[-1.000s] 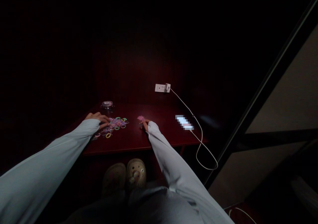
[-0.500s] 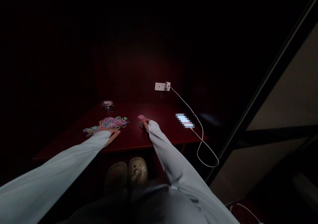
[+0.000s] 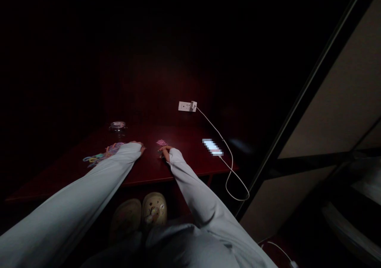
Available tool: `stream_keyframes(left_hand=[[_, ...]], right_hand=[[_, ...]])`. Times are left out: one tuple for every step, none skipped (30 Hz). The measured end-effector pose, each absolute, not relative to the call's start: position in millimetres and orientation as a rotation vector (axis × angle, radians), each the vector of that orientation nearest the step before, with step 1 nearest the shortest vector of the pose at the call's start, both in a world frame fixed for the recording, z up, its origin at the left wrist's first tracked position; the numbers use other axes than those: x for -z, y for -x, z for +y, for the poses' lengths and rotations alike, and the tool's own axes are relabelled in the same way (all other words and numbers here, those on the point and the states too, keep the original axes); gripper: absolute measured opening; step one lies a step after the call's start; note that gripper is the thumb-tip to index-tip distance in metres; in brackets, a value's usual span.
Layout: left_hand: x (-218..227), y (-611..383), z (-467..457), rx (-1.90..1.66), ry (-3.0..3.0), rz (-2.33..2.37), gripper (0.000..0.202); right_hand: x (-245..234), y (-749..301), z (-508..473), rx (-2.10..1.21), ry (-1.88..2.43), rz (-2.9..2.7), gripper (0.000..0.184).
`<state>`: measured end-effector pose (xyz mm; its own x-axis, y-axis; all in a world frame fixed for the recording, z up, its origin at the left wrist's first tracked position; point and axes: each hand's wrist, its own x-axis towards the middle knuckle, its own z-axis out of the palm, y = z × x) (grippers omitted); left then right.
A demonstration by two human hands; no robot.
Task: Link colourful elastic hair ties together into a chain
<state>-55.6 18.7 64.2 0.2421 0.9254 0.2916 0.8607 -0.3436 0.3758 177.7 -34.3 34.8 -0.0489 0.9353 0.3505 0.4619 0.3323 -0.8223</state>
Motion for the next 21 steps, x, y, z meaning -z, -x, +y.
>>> stream_keyframes(left_hand=[[-62.0, 43.5, 17.3, -0.709, -2.364, 1.726, 0.026], [-58.6, 32.1, 14.6, -0.709, -2.365, 1.724, 0.028], [-54.1, 21.7, 11.0, -0.728, -2.367, 1.694, 0.030], [-48.8, 12.8, 7.2, -0.748, -2.371, 1.650, 0.033], [-43.0, 5.5, 3.5, -0.756, -2.367, 1.602, 0.036], [-37.2, 0.1, 0.5, -0.758, -2.361, 1.559, 0.038], [-31.7, -3.5, -1.8, -0.768, -2.353, 1.518, 0.040], [-26.9, -5.5, -3.3, -0.809, -2.326, 1.459, 0.041], [-23.0, -6.0, -4.2, -0.881, -2.270, 1.379, 0.042], [-20.3, -5.4, -4.5, -0.971, -2.184, 1.281, 0.044], [-18.7, -3.8, -4.7, -1.058, -2.084, 1.176, 0.047], [-18.2, -1.7, -4.8, -1.127, -1.988, 1.081, 0.050], [-18.7, 0.7, -5.1, -1.164, -1.912, 1.005, 0.054], [-19.9, 3.1, -5.6, -1.171, -1.871, 0.958, 0.057], [-21.5, 5.2, -6.3, -1.164, -1.855, 0.929, 0.060], [-23.4, 7.0, -7.1, -1.152, -1.852, 0.908, 0.062], [-25.2, 8.2, -8.1, -1.141, -1.851, 0.892, 0.063], [-26.8, 9.0, -9.0, -1.131, -1.848, 0.879, 0.064], [-28.1, 9.3, -9.8, -1.123, -1.848, 0.873, 0.065], [-29.1, 9.2, -10.4, -1.117, -1.852, 0.873, 0.065], [-29.6, 9.0, -10.7, -1.110, -1.857, 0.870, 0.066]], right_hand=[[-33.9, -177.3, -34.6, -0.668, 1.273, -1.658, 0.024], [-32.8, -176.7, -34.3, -0.689, 1.264, -1.649, 0.024], [-31.5, -175.9, -33.3, -0.707, 1.250, -1.639, 0.024], [-30.2, -175.1, -31.5, -0.721, 1.237, -1.629, 0.024], [-28.9, -174.3, -29.1, -0.723, 1.228, -1.616, 0.026], [-27.8, -173.5, -26.1, -0.710, 1.225, -1.600, 0.027], [-27.0, -172.8, -22.9, -0.678, 1.228, -1.582, 0.028], [-26.7, -172.3, -19.8, -0.628, 1.236, -1.570, 0.027], [-27.0, -171.9, -17.1, -0.566, 1.246, -1.571, 0.026], [-27.8, -171.8, -15.0, -0.500, 1.260, -1.582, 0.024], [-29.1, -171.7, -13.7, -0.440, 1.280, -1.596, 0.021], [-30.7, -171.6, -13.1, -0.396, 1.302, -1.614, 0.020], [-32.4, -171.4, -13.2, -0.377, 1.322, -1.637, 0.020], [-34.1, -171.0, -13.7, -0.384, 1.344, -1.661, 0.021], [-35.4, -170.4, -14.5, -0.410, 1.374, -1.680, 0.024], [-36.3, -169.5, -15.3, -0.449, 1.415, -1.700, 0.027], [-36.5, -168.5, -15.9, -0.486, 1.468, -1.715, 0.030], [-36.0, -167.5, -16.1, -0.511, 1.523, -1.723, 0.033], [-34.8, -166.4, -15.8, -0.520, 1.562, -1.730, 0.036], [-33.0, -165.5, -15.0, -0.509, 1.551, -1.746, 0.038], [-30.9, -164.7, -13.7, -0.489, 1.498, -1.767, 0.040]])
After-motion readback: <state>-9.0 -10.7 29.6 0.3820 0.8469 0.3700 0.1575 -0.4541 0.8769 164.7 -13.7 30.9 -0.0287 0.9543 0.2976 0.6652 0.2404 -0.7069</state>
